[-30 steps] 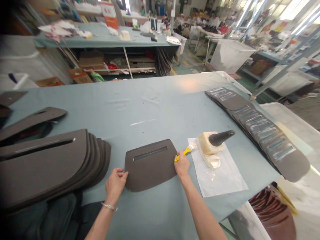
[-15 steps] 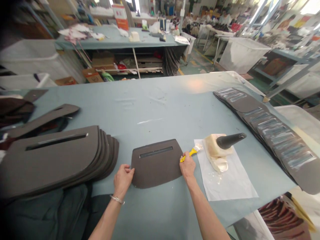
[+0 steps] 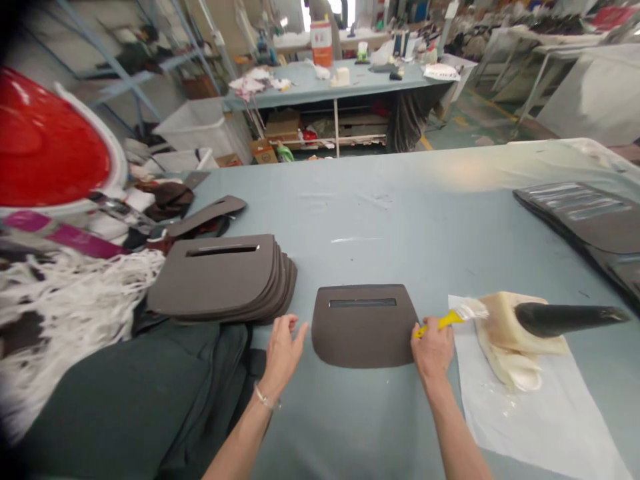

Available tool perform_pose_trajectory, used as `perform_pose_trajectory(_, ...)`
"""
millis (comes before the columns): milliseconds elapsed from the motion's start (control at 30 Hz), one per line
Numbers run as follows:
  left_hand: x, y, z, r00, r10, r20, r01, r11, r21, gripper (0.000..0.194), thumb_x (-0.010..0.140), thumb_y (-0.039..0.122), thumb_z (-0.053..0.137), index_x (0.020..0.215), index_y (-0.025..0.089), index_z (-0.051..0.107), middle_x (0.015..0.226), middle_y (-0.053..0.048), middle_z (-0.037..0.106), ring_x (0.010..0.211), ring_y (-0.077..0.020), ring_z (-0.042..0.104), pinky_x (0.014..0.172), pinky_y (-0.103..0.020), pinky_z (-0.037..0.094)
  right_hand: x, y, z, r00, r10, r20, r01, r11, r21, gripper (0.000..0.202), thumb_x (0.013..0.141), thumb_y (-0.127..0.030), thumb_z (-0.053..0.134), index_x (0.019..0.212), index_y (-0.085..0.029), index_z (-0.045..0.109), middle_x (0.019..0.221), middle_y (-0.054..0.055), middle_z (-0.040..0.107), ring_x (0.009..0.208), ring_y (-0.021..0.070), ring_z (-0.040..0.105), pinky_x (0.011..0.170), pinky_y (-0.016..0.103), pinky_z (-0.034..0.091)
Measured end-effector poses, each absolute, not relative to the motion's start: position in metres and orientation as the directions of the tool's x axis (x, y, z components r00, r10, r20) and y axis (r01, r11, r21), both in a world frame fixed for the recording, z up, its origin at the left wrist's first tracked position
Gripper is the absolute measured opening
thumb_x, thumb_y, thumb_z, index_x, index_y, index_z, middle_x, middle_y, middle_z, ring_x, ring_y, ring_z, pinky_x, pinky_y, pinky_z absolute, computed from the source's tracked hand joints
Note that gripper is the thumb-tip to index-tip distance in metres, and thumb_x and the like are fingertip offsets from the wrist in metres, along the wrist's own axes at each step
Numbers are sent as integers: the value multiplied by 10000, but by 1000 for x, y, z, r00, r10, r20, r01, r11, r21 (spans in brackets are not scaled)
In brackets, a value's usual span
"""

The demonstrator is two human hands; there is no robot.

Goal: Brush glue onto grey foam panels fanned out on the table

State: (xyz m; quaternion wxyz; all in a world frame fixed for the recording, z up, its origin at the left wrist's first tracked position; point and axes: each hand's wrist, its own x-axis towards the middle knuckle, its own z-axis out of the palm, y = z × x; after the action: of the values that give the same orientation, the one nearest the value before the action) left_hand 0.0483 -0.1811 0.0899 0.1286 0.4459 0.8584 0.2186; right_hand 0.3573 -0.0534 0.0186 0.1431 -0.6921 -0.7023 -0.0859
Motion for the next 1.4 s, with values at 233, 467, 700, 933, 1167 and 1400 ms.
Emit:
perform_pose_trajectory(233,-44,-329,148,-858,436,270,473,877,88,398,861,432,420,1136,167,533,1140,-168,543,1080,-338,493,826,-457,415,344,-79,18,8,922,386,952,112,-286,277,862,-427,472,885,-172,575,717,85,561,615,204,502,542,287,298)
perform_pose_trajectory(467,-28,-317,140,-779,583,-230,317,684,657,344,766,559,539,752,215,533,625,42,552,612,-124,535,604,-224,421,225,-152,82,-482,874,71,502,341,-795,246,824,-450,561,867,-213,510,827,50,613,720,169,574,683,266,436)
perform_pose_trajectory(700,73,-246,119,-541,782,-309,126,439,890,444,864,518,408,1132,191,545,987,-65,670,866,-167,639,791,-282,500,204,-189,105,-534,842,75,324,285,-902,134,766,-193,527,867,-218,441,904,21,592,812,149,565,752,259,444)
perform_pose_trajectory(933,89,-233,68,-383,923,-45,618,292,730,364,916,379,354,1188,215,533,1247,-86,567,1205,-209,497,1033,-411,386,308,-116,59,-157,983,98,703,180,-688,228,781,-349,541,940,-213,448,840,23,562,705,161,539,672,269,423)
perform_pose_trajectory(1167,127,-223,35,-12,998,56,948,-6,317,496,890,267,414,1385,280,381,1470,-37,368,1402,-278,207,1080,-522,287,360,-91,22,-23,995,99,921,59,-385,212,809,-216,499,1015,-183,462,850,38,573,671,159,544,580,243,350)
perform_pose_trajectory(1400,119,-233,21,-28,998,58,982,16,189,514,899,277,383,1411,263,344,1482,-39,336,1403,-297,194,1078,-542,270,363,-88,-1,-35,989,142,946,79,-315,268,832,-89,420,1088,-146,474,884,75,577,775,175,561,586,235,357)
